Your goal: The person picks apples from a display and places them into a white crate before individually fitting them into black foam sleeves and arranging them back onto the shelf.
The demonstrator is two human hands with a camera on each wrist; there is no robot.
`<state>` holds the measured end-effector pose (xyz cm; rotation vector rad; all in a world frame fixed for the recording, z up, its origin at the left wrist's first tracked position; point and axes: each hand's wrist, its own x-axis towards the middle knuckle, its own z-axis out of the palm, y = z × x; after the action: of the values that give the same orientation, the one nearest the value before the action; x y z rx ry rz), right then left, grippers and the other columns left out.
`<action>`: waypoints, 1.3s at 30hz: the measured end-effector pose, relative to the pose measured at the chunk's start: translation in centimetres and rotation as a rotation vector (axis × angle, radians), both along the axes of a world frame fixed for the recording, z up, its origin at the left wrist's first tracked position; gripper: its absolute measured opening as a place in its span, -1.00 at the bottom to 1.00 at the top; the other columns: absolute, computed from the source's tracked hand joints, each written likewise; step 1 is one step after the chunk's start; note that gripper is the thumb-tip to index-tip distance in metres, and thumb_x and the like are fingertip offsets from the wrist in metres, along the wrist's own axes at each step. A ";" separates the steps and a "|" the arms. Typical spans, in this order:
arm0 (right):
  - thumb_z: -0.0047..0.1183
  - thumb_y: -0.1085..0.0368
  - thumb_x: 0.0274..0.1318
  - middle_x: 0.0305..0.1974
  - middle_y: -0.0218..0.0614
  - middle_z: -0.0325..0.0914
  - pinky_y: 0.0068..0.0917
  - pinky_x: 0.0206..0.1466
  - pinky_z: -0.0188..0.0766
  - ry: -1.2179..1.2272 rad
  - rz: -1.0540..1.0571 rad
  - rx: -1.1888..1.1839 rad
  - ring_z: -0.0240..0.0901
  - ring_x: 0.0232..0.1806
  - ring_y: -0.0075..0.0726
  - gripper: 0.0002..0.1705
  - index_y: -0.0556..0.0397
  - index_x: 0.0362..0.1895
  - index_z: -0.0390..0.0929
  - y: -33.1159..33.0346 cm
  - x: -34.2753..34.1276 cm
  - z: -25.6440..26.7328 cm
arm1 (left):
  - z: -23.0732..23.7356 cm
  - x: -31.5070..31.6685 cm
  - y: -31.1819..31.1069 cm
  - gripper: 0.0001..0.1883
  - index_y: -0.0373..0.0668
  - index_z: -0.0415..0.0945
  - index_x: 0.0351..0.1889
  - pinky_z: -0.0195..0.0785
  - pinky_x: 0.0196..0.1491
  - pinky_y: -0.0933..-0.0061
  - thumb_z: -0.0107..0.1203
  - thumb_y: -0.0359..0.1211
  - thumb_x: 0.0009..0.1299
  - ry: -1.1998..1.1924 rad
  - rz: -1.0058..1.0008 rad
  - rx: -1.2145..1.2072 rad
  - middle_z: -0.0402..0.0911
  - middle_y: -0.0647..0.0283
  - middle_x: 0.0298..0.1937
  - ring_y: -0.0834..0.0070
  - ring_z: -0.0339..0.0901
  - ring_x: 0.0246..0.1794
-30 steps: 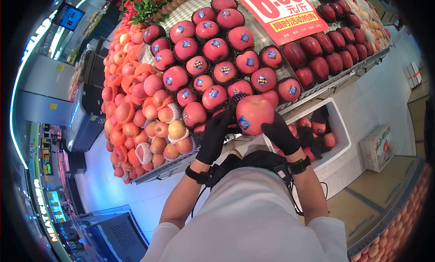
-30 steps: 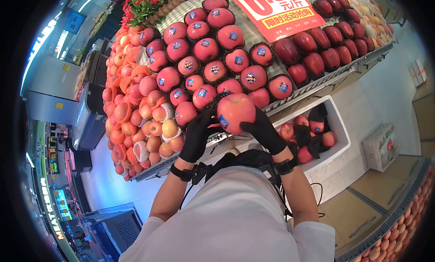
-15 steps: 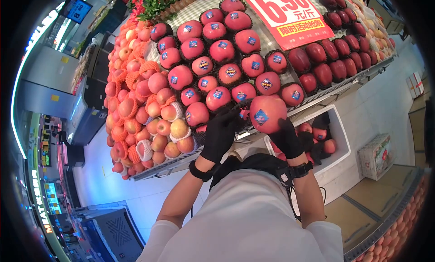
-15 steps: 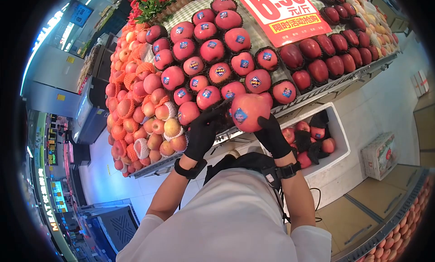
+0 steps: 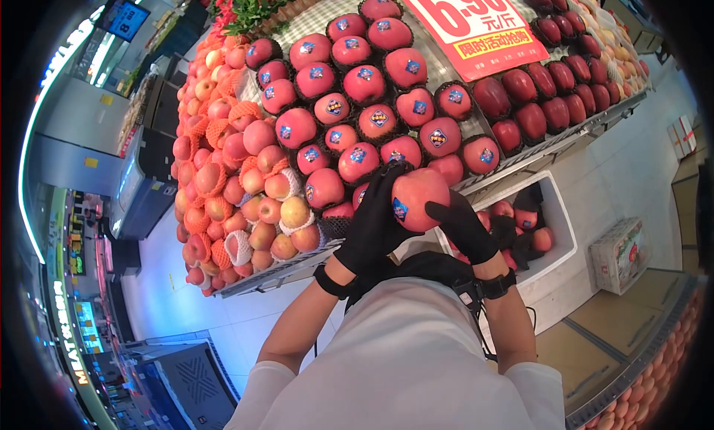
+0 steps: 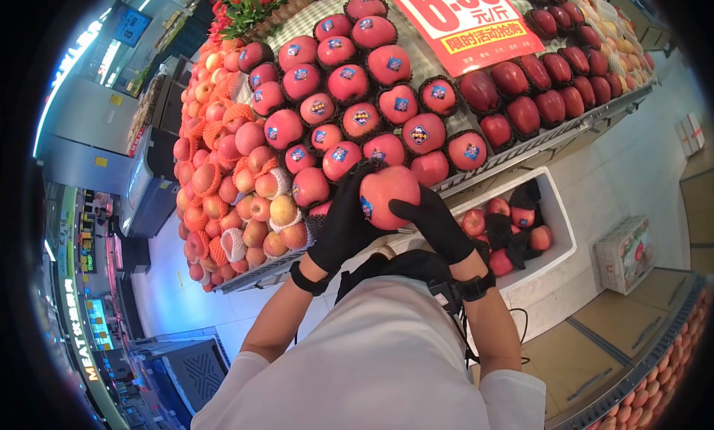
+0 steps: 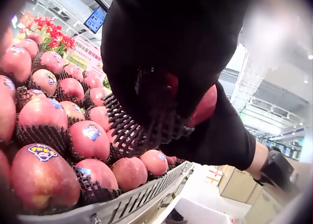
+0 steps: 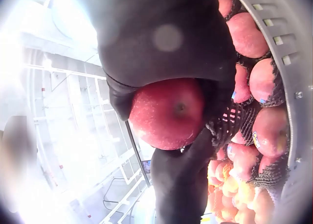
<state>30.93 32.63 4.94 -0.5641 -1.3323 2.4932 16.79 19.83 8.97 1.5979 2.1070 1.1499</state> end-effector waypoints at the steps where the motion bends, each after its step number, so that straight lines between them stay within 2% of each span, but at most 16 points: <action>1: 0.24 0.14 0.13 0.13 -0.26 0.48 -0.38 0.24 0.34 0.006 0.006 0.012 0.39 0.16 -0.38 -0.29 0.18 0.30 0.33 -0.1 0.0 0.3 | 0.1 0.1 0.0 -0.03 -0.22 0.17 0.36 0.17 0.37 0.15 0.48 -0.42 -0.04 -0.018 -0.003 0.025 0.30 0.00 0.34 0.07 0.24 0.38; 4: 0.20 0.11 0.18 0.11 -0.27 0.49 -0.40 0.19 0.36 -0.038 0.014 0.045 0.40 0.11 -0.42 -0.32 0.18 0.29 0.34 -0.1 0.8 2.0 | -0.1 0.2 -0.3 -0.02 -0.22 0.17 0.34 0.18 0.36 0.13 0.50 -0.40 -0.08 -0.114 -0.010 0.109 0.32 0.00 0.32 0.07 0.27 0.36; 8: 0.14 0.16 0.23 -0.06 -0.32 0.60 -0.46 0.06 0.41 -0.058 -0.177 0.004 0.48 -0.06 -0.49 -0.51 0.19 0.16 0.50 1.2 0.5 0.0 | 0.0 -0.6 -1.1 -0.01 -0.21 0.18 0.34 0.23 0.33 0.16 0.49 -0.41 -0.11 -0.207 -0.022 0.184 0.33 0.03 0.28 0.11 0.31 0.32; 10: 0.10 0.23 0.24 -0.19 -0.33 0.64 -0.48 -0.01 0.43 -0.103 -0.239 0.244 0.51 -0.15 -0.49 -0.63 0.16 0.06 0.58 1.7 0.2 0.1 | 0.2 -0.5 -1.5 -0.02 -0.20 0.19 0.33 0.24 0.31 0.17 0.49 -0.41 -0.11 -0.246 -0.002 0.152 0.33 0.04 0.27 0.12 0.32 0.31; 14: 0.05 0.33 0.25 -0.33 -0.30 0.69 -0.47 -0.10 0.46 -0.220 -0.382 0.596 0.57 -0.24 -0.46 -0.74 0.09 -0.04 0.67 0.7 -0.9 0.3 | 0.0 -0.9 -1.7 -0.04 -0.19 0.22 0.32 0.24 0.31 0.16 0.48 -0.40 -0.11 -0.121 -0.021 0.142 0.35 0.04 0.25 0.12 0.33 0.29; 17: 0.06 0.33 0.24 -0.25 -0.21 0.69 -0.45 -0.12 0.46 -0.166 -0.453 0.588 0.59 -0.19 -0.44 -0.74 0.03 -0.01 0.67 0.2 -1.8 0.6 | -1.1 -1.0 -1.6 -0.05 -0.20 0.23 0.31 0.25 0.31 0.16 0.48 -0.40 -0.10 -0.146 -0.023 0.078 0.38 0.03 0.21 0.13 0.34 0.28; 20: 0.10 0.35 0.19 -0.22 -0.15 0.66 -0.41 -0.13 0.48 -0.074 -0.443 0.805 0.61 -0.18 -0.33 -0.72 0.04 -0.01 0.64 0.0 -1.5 2.1 | -0.8 -1.1 -1.6 -0.07 -0.21 0.24 0.30 0.25 0.30 0.16 0.48 -0.40 -0.11 -0.169 0.020 0.083 0.41 0.02 0.18 0.13 0.35 0.28; 23: 0.14 0.39 0.11 -0.22 -0.12 0.64 -0.37 -0.14 0.49 -0.052 -0.411 1.166 0.61 -0.20 -0.22 -0.68 0.04 0.00 0.60 0.4 -1.1 0.7 | -0.4 -1.4 -1.9 -0.10 -0.22 0.24 0.29 0.41 0.19 0.27 0.51 -0.39 -0.04 -0.257 0.105 0.065 0.46 0.09 0.19 0.31 0.47 0.20; 25: 0.14 0.42 0.07 -0.22 -0.12 0.63 -0.36 -0.17 0.50 -0.102 -0.350 1.096 0.60 -0.23 -0.21 -0.64 0.04 0.01 0.58 -0.1 -0.6 1.2 | -0.4 -1.5 -1.7 -0.10 -0.22 0.26 0.27 0.34 0.23 0.21 0.48 -0.42 -0.10 -0.315 0.112 0.100 0.42 0.04 0.18 0.19 0.41 0.23; 27: 0.15 0.44 0.04 -0.21 -0.13 0.63 -0.36 -0.19 0.50 -0.156 -0.328 1.032 0.60 -0.27 -0.22 -0.61 0.04 0.02 0.57 -0.4 -0.6 2.0 | -0.6 -1.6 -1.7 -0.10 -0.23 0.26 0.27 0.34 0.22 0.21 0.47 -0.44 -0.10 -0.249 0.119 0.077 0.43 0.04 0.17 0.18 0.41 0.22; 29: 0.15 0.46 0.02 -0.19 -0.14 0.62 -0.38 -0.23 0.51 -0.213 -0.345 0.975 0.59 -0.31 -0.24 -0.59 0.03 0.04 0.57 -0.5 -0.9 2.4 | -0.9 -1.8 -1.8 -0.11 -0.24 0.24 0.28 0.43 0.15 0.27 0.47 -0.44 -0.05 -0.060 0.125 -0.005 0.48 0.09 0.16 0.30 0.49 0.16; 32: 0.15 0.45 0.02 -0.17 -0.13 0.62 -0.39 -0.26 0.51 -0.212 -0.405 1.008 0.60 -0.34 -0.25 -0.58 0.02 0.04 0.56 -0.7 -1.3 2.7 | -0.9 -1.4 -1.7 -0.11 -0.24 0.25 0.28 0.43 0.15 0.28 0.48 -0.44 -0.05 -0.040 0.157 0.015 0.48 0.09 0.15 0.29 0.50 0.15; 35: 0.15 0.45 0.02 -0.19 -0.15 0.63 -0.38 -0.25 0.52 -0.184 -0.457 0.968 0.61 -0.34 -0.24 -0.60 0.02 0.03 0.57 -1.2 -1.7 2.4 | -0.2 -1.2 -1.5 -0.12 -0.25 0.26 0.27 0.43 0.16 0.28 0.48 -0.43 -0.06 -0.052 0.179 0.016 0.48 0.09 0.15 0.29 0.50 0.15; 38: 0.14 0.45 0.02 -0.20 -0.15 0.63 -0.38 -0.23 0.52 -0.179 -0.430 1.007 0.62 -0.31 -0.23 -0.61 0.03 0.02 0.57 -0.9 -2.0 1.8 | 0.3 -0.9 -1.4 -0.12 -0.25 0.27 0.27 0.43 0.16 0.27 0.50 -0.41 -0.07 -0.167 0.198 0.020 0.49 0.09 0.15 0.29 0.50 0.15; 39: 0.15 0.44 0.03 -0.20 -0.15 0.63 -0.39 -0.23 0.53 -0.198 -0.415 1.022 0.62 -0.30 -0.22 -0.62 0.03 0.01 0.58 -0.8 -2.0 1.9 | 0.4 -0.9 -1.4 -0.13 -0.23 0.28 0.26 0.40 0.17 0.25 0.48 -0.42 -0.07 -0.163 0.184 0.051 0.47 0.07 0.15 0.23 0.47 0.17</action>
<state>28.94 31.85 6.83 -0.7132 -2.0349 1.2057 15.92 18.45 9.41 1.3021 2.1675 1.3534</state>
